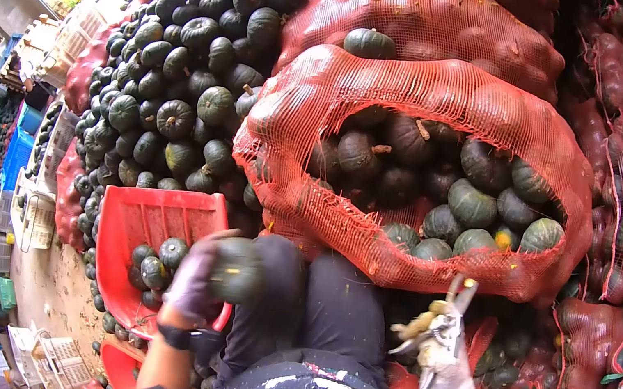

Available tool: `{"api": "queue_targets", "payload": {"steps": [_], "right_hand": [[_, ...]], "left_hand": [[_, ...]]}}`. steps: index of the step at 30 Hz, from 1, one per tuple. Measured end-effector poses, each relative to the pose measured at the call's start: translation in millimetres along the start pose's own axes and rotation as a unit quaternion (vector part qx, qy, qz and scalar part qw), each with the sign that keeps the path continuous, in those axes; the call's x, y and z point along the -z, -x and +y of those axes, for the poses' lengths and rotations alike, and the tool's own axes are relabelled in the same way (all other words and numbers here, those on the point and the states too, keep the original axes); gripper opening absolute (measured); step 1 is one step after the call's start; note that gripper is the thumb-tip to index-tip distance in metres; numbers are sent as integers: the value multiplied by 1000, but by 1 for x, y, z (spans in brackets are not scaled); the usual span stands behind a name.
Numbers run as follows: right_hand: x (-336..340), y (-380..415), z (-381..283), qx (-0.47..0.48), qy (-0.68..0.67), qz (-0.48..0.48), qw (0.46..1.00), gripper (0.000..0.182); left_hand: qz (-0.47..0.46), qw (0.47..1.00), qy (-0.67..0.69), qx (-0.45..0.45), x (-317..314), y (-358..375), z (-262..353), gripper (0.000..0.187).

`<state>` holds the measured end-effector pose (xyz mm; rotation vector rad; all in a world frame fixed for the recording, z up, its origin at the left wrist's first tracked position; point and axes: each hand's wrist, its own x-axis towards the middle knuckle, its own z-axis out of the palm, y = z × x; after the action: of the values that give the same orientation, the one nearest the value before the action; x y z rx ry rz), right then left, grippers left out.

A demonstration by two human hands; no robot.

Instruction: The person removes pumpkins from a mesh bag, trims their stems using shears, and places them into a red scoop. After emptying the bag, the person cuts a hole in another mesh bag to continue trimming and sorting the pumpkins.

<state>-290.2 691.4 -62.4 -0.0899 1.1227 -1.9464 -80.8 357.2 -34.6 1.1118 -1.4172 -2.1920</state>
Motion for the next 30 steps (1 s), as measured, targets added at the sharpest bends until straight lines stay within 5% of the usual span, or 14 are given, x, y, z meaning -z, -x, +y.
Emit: {"api": "queue_targets", "payload": {"steps": [3,4,8,10,12,13,16,17,19,21,22,24,26,30], "right_hand": [[23,11,-17,-9,404,155,901,80],[23,9,-24,-19,563,149,813,82],[-17,-18,-17,213,720,-47,659,82],[-28,-34,-1,137,779,-116,601,71],[-44,-36,-5,229,760,-108,599,41],[-43,-33,-10,211,768,-89,598,37],[-23,-20,-34,107,799,-74,587,42],[-2,-1,-26,132,775,40,617,52],[34,24,-19,73,643,243,722,70],[61,39,-23,22,463,353,813,76],[74,46,-23,62,454,367,809,76],[72,48,-28,98,473,415,771,78],[58,45,-29,104,477,402,775,79],[45,35,-13,81,494,361,787,78]], "left_hand": [[251,898,-362,-4,168,0,-37,38],[334,691,-640,-33,142,9,-10,29],[26,986,-152,-62,-31,-7,28,42],[-345,924,-165,-13,-87,-21,-1,83],[-389,843,-285,-238,-146,-32,-30,47],[-395,874,-278,-51,-158,-41,-52,38],[-245,954,-170,-29,-164,-67,-77,26],[-232,932,-231,-155,-169,-65,-64,29],[-409,730,-405,-369,-176,-47,-38,51],[-531,612,-508,-293,-172,-35,-27,63],[-545,652,-514,-119,-188,-47,31,54],[-256,759,-406,-439,-179,-120,18,40],[35,689,-676,-258,-181,-171,44,64],[92,693,-701,-140,-187,-240,-1,83]]}}
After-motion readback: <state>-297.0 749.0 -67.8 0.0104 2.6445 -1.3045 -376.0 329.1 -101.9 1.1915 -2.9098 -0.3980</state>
